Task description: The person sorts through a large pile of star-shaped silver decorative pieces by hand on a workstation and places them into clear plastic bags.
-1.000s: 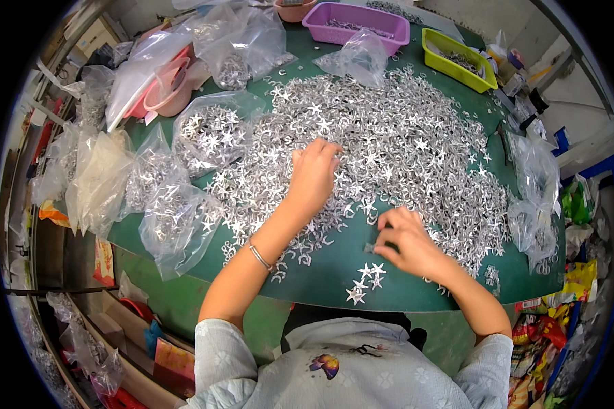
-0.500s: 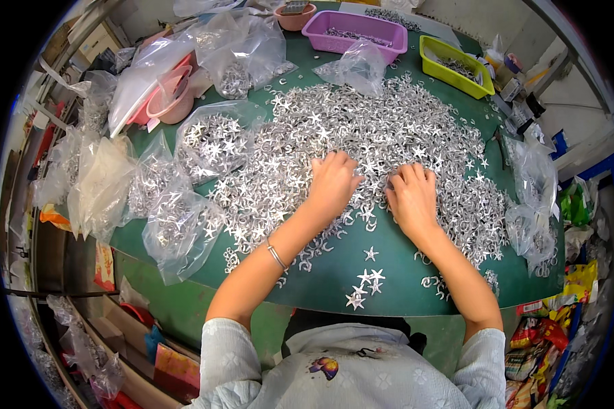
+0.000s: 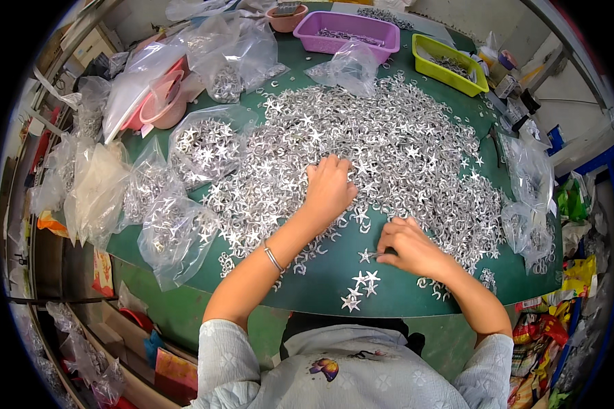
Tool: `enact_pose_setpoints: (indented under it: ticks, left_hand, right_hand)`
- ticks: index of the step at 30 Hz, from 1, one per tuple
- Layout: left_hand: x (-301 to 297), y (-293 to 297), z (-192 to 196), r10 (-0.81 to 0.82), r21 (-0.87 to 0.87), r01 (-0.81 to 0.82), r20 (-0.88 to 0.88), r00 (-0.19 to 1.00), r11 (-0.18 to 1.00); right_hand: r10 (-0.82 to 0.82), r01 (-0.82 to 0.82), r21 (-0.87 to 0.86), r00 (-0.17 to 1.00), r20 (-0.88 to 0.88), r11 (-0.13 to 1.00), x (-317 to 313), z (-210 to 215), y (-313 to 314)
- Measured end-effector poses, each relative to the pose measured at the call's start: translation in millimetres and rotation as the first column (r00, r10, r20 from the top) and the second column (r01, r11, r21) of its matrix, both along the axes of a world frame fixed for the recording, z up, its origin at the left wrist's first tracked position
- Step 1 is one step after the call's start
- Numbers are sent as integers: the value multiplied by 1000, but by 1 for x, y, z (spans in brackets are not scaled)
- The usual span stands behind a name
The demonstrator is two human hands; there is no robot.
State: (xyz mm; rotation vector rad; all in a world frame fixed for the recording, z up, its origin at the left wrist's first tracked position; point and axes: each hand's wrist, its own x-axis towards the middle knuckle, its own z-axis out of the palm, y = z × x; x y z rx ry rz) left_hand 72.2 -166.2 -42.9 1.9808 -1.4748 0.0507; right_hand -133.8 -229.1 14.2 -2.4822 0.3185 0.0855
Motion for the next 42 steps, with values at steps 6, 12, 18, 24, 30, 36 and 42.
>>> enact_pose_setpoints:
  ticks: [6, 12, 18, 24, 30, 36, 42]
  left_hand:
    - [2, 16, 20, -88, -27, 85, -118, 989, 996]
    - [-47, 55, 23, -444, -2, 453, -196, 874, 892]
    - [-77, 100, 6, -560, 169, 575, -131, 818, 801]
    - [-83, 89, 7, -587, 122, 599, -124, 800, 791]
    - [-85, 106, -4, -687, 62, 724, -268, 675, 687]
    - [-44, 67, 16, -320, -21, 321, -153, 935, 947]
    - [-23, 9, 6, -187, 11, 188, 144, 972, 982]
  right_hand:
    - [-345, 490, -315, 841, 416, 813, 42, -5, -60]
    - [-308, 468, -547, 880, 362, 694, 56, -32, -64]
    - [-229, 455, -473, 858, 460, 755, 53, -32, -59]
    - [-207, 470, -431, 824, 528, 770, 59, -37, -59]
    - [-436, 521, -25, 739, 514, 853, 34, -20, -68]
    - [-117, 128, 359, 992, -53, 925, -7, -3, -5]
    - [-366, 354, 90, 899, 239, 931, 10, -7, -14]
